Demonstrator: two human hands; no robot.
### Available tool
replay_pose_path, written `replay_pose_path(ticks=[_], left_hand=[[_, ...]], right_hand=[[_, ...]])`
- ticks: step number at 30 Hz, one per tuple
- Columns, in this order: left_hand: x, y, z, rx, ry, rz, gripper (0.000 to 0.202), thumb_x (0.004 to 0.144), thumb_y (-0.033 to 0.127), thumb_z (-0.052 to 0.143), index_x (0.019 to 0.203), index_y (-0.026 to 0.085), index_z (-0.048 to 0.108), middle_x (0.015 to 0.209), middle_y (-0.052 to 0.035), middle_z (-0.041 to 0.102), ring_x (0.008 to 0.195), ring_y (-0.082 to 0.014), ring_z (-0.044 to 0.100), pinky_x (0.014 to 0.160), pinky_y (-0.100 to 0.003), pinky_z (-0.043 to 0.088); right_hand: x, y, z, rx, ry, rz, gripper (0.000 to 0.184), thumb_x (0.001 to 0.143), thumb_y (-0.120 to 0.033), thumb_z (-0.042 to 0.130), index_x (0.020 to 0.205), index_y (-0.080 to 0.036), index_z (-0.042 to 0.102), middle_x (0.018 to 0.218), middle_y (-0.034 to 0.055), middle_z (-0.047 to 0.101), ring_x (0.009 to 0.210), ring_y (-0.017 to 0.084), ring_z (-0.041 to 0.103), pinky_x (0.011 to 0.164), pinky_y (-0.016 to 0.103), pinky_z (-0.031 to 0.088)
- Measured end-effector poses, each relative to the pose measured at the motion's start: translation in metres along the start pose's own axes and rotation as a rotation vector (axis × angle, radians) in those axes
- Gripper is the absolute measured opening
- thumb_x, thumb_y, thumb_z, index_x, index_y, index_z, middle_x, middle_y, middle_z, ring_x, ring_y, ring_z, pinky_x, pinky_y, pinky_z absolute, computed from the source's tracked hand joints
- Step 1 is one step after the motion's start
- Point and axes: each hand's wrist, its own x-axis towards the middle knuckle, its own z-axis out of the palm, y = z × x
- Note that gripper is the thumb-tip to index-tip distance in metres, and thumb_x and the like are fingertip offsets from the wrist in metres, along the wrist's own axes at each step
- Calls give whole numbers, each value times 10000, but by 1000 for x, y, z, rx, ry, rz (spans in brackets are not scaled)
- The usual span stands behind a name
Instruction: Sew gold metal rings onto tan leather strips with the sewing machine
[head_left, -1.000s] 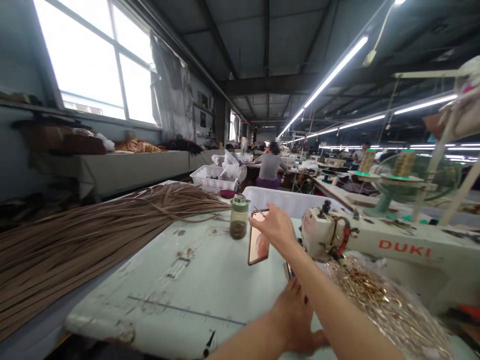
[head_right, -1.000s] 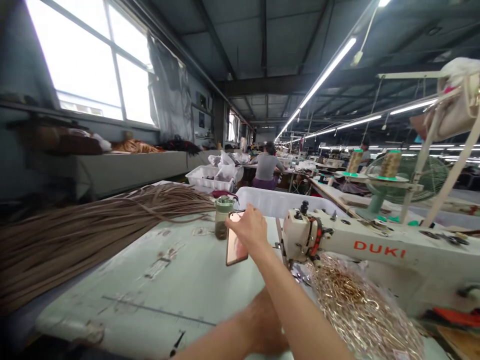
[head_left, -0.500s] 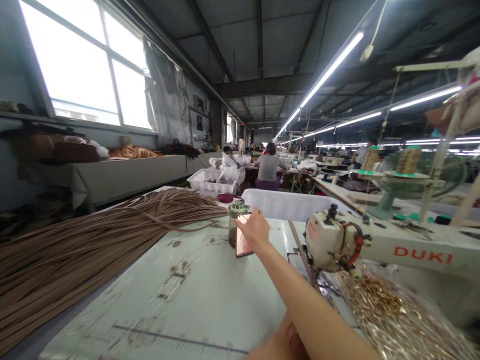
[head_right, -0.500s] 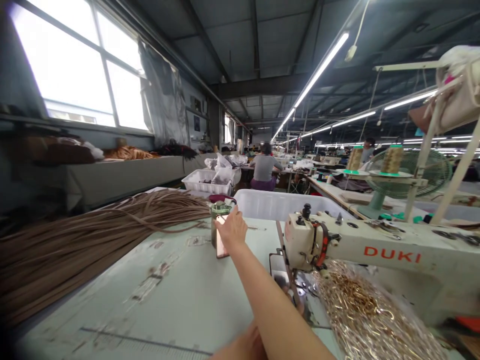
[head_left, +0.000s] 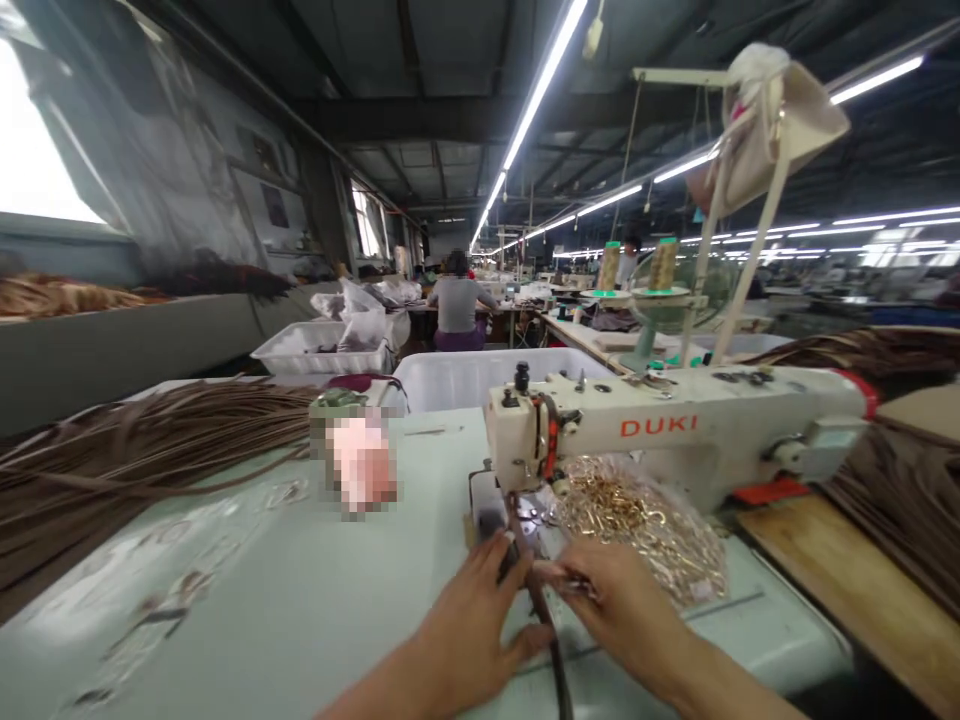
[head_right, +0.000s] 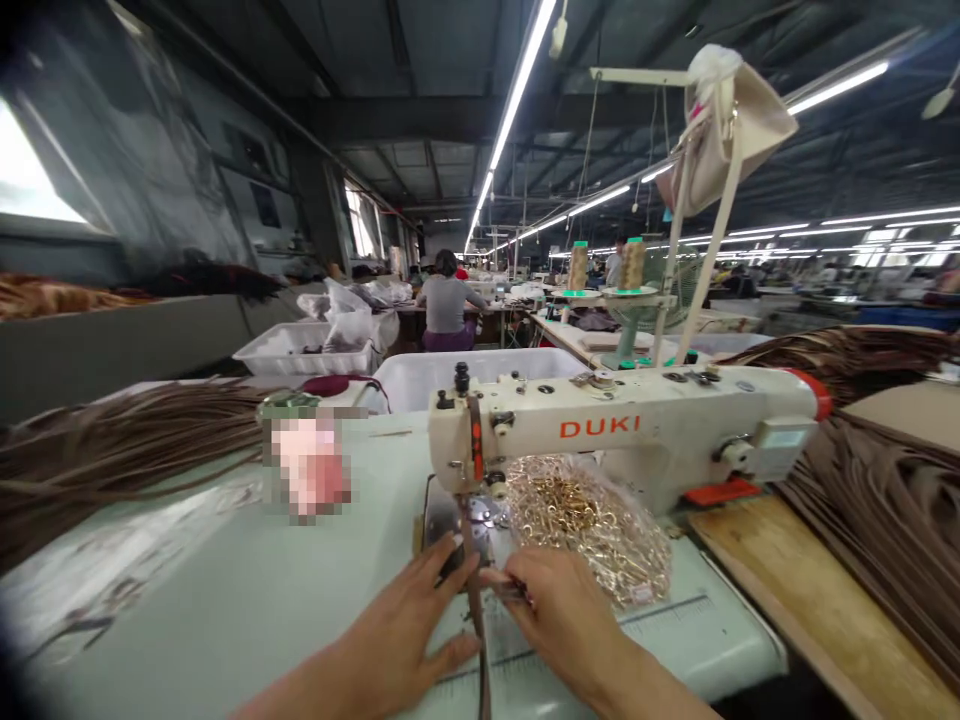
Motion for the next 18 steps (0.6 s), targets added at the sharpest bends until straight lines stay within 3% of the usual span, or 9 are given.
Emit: replay_pose_path(ticks=[2, 5, 7, 11, 18], left_hand=[[3, -2, 1, 44, -66, -37, 714, 893, 606, 464, 1427, 143, 370, 1456, -237, 322, 1324, -407, 320, 1019, -560, 385], [4, -2, 5, 107, -76, -35, 767, 876, 651, 455, 1441, 144, 343, 1460, -249, 302, 1326, -407, 314, 1009, -541, 403], [3, -4, 10, 140, -67, -18, 782, 876, 658, 453, 1452, 149, 312, 1457, -247, 311, 1333, -389, 311, 1015, -512, 407], [2, -17, 23, 169, -23, 38, 899, 828, 698, 497, 1490, 179, 182, 1477, -242, 273, 1336, -402, 296, 1007, -524, 408], [-2, -45, 63, 201, 74, 92, 950, 800, 697, 543, 1506, 247, 94, 1488, -188, 284, 1328, -411, 316, 992, -525, 431]], right_hand=[[-18, 32, -5, -39, -35, 8, 262, 960, -278, 462, 761, -210, 618, 742, -5, 628, 720, 164, 593, 640, 260, 396], [-13, 60, -8, -75, -72, -114, 149, 890, -173, 527, 954, -235, 646, 917, 9, 648, 893, 187, 574, 726, 282, 414], [1, 66, -7, -85, -93, -204, 218, 860, -149, 549, 1025, -257, 644, 974, 10, 648, 951, 196, 552, 752, 295, 417], [26, 67, 5, -27, -126, -270, 190, 940, -244, 484, 999, -273, 662, 964, 8, 656, 950, 180, 553, 804, 291, 431], [31, 73, 17, -3, -189, -282, 254, 902, -187, 499, 1084, -305, 630, 1092, -14, 640, 1045, 194, 517, 880, 319, 441]])
